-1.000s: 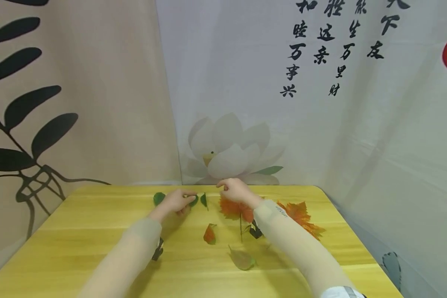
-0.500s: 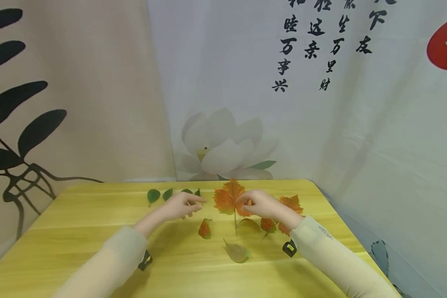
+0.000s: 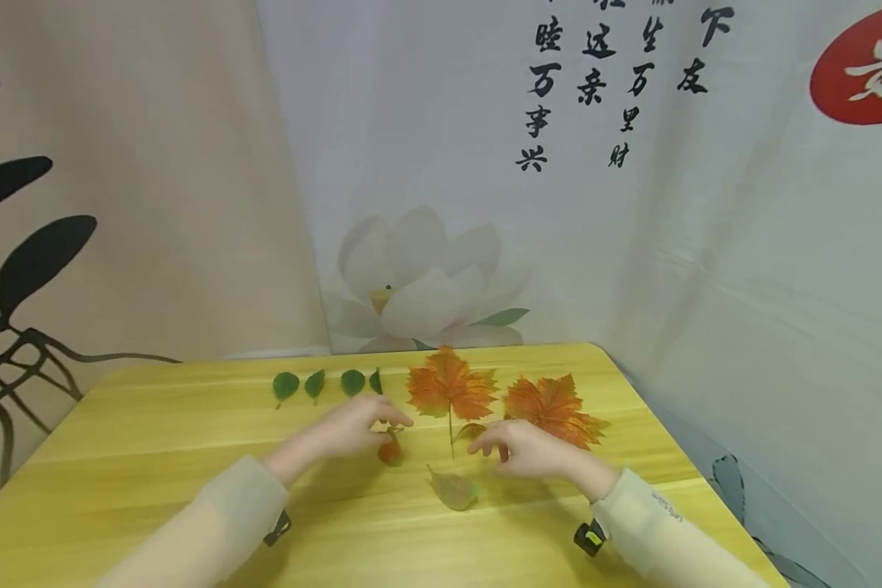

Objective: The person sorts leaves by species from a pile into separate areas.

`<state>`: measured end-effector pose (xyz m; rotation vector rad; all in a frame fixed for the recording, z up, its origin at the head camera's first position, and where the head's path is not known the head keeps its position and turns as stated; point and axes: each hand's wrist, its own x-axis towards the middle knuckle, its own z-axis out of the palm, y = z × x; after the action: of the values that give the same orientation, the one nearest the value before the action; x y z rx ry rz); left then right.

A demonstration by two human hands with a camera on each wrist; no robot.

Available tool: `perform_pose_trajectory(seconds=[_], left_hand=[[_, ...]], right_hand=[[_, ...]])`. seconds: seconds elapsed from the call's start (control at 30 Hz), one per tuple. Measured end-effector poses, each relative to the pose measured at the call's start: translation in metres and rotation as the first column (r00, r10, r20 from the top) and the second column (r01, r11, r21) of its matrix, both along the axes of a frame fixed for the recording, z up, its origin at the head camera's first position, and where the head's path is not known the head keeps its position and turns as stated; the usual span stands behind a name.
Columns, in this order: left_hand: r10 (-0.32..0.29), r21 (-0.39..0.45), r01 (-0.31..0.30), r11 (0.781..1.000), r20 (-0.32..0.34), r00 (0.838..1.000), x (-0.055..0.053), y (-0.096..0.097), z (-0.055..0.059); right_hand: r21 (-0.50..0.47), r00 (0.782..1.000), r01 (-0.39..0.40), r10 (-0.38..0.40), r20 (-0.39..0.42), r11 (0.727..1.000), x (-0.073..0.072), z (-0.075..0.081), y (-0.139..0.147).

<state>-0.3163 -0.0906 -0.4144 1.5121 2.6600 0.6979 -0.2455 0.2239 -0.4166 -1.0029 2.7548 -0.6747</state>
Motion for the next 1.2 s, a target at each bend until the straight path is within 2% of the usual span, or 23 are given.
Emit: perform_pose_trajectory(seconds=[0.13,0.27,0.4,0.67,0.8,0.93,1.07,1.13,1.2], left_hand=[[0.012,-0.035,-0.013,0.999,-0.030,0.999,-0.005,-0.005,-0.005],[0.035,-0.051,-0.037,0.998,-0.044,0.998,-0.009,-0.005,-0.010],[0.035,-0.055,-0.039,0.998,-0.080,0.996,-0.012,-0.004,-0.015],[-0.014,-0.033,0.008,0.999,-0.176,0.984,-0.015,-0.002,-0.022],[0.000,-0.044,-0.007,0.999,-0.163,0.987,-0.015,0.000,-0.021],[0.024,-0.056,-0.032,0.998,-0.126,0.992,-0.014,0.001,-0.018],[0.043,-0.069,-0.050,0.996,-0.097,0.994,-0.013,0.000,-0.016],[0.051,-0.074,-0.057,0.996,-0.083,0.995,-0.013,0.000,-0.016],[0.057,-0.074,-0.061,0.995,-0.062,0.996,-0.013,0.000,-0.016]], right_hand=[[0.002,0.997,-0.036,0.036,0.072,0.999,0.004,-0.013,-0.002],[-0.019,0.993,-0.054,0.056,0.102,0.998,0.005,-0.025,-0.003],[-0.016,0.994,-0.077,0.078,0.074,0.997,0.003,-0.033,-0.006],[-0.026,0.997,-0.072,0.073,0.023,0.997,0.001,-0.039,-0.014],[-0.051,0.997,-0.083,0.083,0.001,0.995,0.000,-0.039,-0.017],[-0.128,0.997,-0.079,0.081,0.006,0.989,-0.002,-0.038,-0.019],[-0.243,0.998,0.008,0.006,0.058,0.970,-0.006,-0.036,-0.018],[-0.301,0.992,0.084,-0.051,0.117,0.950,-0.007,-0.034,-0.017],[-0.367,0.974,0.165,-0.093,0.207,0.915,-0.008,-0.032,-0.017]])
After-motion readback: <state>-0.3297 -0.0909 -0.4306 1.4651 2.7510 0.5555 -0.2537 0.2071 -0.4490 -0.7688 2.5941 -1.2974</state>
